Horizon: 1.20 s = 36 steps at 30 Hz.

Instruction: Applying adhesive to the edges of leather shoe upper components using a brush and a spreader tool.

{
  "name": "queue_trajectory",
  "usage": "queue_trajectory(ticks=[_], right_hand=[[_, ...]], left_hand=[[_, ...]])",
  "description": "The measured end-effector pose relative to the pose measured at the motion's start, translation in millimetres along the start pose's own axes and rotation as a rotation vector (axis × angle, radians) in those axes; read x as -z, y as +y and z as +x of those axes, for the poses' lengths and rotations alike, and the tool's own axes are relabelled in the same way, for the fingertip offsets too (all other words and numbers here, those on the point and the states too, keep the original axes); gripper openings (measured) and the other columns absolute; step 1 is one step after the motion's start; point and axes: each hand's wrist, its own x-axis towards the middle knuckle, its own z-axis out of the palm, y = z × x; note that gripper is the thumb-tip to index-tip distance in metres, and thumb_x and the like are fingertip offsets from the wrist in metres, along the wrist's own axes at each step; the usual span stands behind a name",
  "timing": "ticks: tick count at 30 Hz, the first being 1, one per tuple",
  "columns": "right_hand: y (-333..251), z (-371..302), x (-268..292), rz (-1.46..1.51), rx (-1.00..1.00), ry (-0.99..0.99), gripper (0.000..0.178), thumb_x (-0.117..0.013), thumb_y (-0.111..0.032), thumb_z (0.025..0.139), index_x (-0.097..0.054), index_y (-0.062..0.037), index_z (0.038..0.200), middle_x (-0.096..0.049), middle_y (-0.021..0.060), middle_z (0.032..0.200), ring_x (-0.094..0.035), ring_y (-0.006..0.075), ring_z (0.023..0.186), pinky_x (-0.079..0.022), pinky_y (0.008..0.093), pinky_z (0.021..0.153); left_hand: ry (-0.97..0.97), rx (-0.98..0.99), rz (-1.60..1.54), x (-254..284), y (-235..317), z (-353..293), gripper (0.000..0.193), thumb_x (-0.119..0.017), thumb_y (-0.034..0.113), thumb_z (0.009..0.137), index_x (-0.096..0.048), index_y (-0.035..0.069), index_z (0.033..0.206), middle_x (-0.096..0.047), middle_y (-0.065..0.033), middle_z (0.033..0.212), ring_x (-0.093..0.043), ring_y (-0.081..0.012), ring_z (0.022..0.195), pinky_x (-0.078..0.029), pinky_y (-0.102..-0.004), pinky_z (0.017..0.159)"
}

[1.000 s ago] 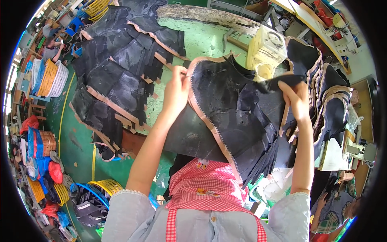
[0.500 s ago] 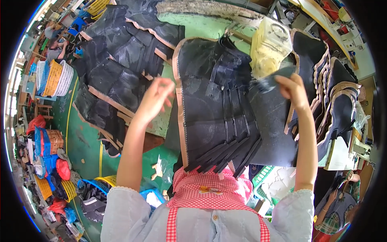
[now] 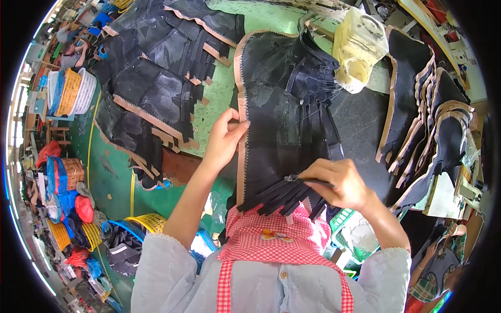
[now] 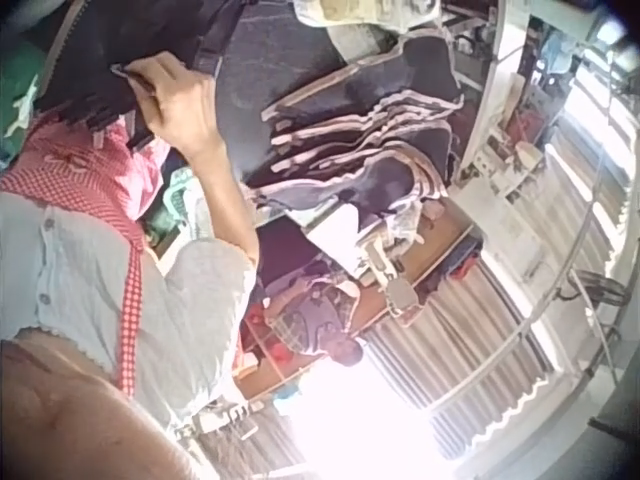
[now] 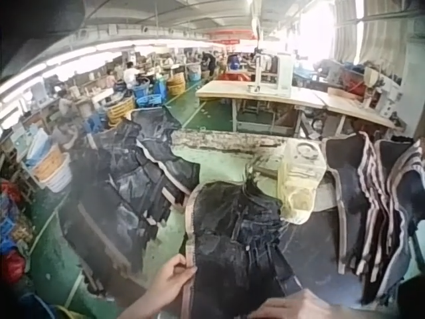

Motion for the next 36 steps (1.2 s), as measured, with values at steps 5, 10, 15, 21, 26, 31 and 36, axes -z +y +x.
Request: queue_trajectory(ticks=[5,10,15,21,26,31,36], right_hand=[[2,10,-12,-0.207,0.008,0.318,0.021,-0.066,-0.003,0.078,-0.064,-0.0042,0.1,-0.063,0.0103,0.079,-0.064,0.0279,0.068,-0.052,0.0372,0.061],[-3,8,-13,-0.129,-0.088,0.391,0.016,-0.067,-0.001,0.078,-0.067,-0.0005,0.094,-0.066,0.0134,0.08,-0.063,0.024,0.061,-0.048,0.0303,0.056],[-1,30,15,-0.284,-0.123,0.55,0.012,-0.065,-0.001,0.079,-0.063,-0.0027,0.092,-0.063,0.0109,0.079,-0.063,0.0282,0.062,-0.049,0.0346,0.058],[12,30,29,-0.375,-0.114,0.413,0.014,-0.066,-0.005,0.08,-0.065,-0.005,0.094,-0.066,0.0122,0.088,-0.066,0.0299,0.074,-0.052,0.0353,0.067],[68,46,90,-0.613,-0.283,0.916,0.016,-0.068,-0.012,0.087,-0.069,0.0004,0.098,-0.06,0.0119,0.065,-0.052,0.0172,0.051,-0.042,0.0293,0.051],[137,26,127,0.114,-0.662,0.958,0.032,-0.067,-0.021,0.088,-0.055,-0.0059,0.063,-0.044,-0.005,0.051,-0.037,0.006,0.042,-0.023,0.0251,0.04],[33,61,61,0.497,-0.621,0.31,0.025,-0.066,-0.021,0.086,-0.061,-0.0065,0.066,-0.048,-0.0018,0.049,-0.042,0.0058,0.04,-0.027,0.0233,0.039]], left_hand=[[0.057,0.102,-0.275,-6,1,-8,0.01,-0.057,0.015,0.097,-0.05,0.01,0.101,-0.06,0.003,0.078,-0.057,-0.0032,0.067,-0.048,-0.0208,0.057],[0.091,0.058,-0.55,-16,0,-13,0.012,-0.055,0.014,0.098,-0.053,0.006,0.106,-0.06,-0.0004,0.093,-0.059,-0.0061,0.081,-0.047,-0.0212,0.07],[0.097,0.018,-0.542,-15,-8,-10,0.011,-0.053,0.013,0.098,-0.053,0.005,0.107,-0.06,-0.0002,0.096,-0.057,-0.0051,0.086,-0.046,-0.0211,0.074],[0.155,0.015,-0.573,-20,-9,-12,0.016,-0.054,0.014,0.098,-0.053,0.004,0.111,-0.061,-0.0012,0.098,-0.057,-0.0069,0.088,-0.045,-0.0222,0.078],[0.143,0.061,-0.609,-24,2,-11,0.027,-0.051,0.018,0.099,-0.053,0.003,0.122,-0.062,-0.0026,0.106,-0.058,-0.0106,0.099,-0.045,-0.0257,0.087],[-0.126,0.155,-0.88,-24,4,-6,0.032,-0.045,0.021,0.101,-0.051,0.005,0.128,-0.06,-0.0034,0.122,-0.057,-0.0158,0.112,-0.044,-0.033,0.098],[-0.099,0.217,-0.94,-17,0,-7,0.032,-0.045,0.023,0.101,-0.051,0.009,0.129,-0.06,-0.0043,0.122,-0.058,-0.0178,0.112,-0.046,-0.0378,0.098]])
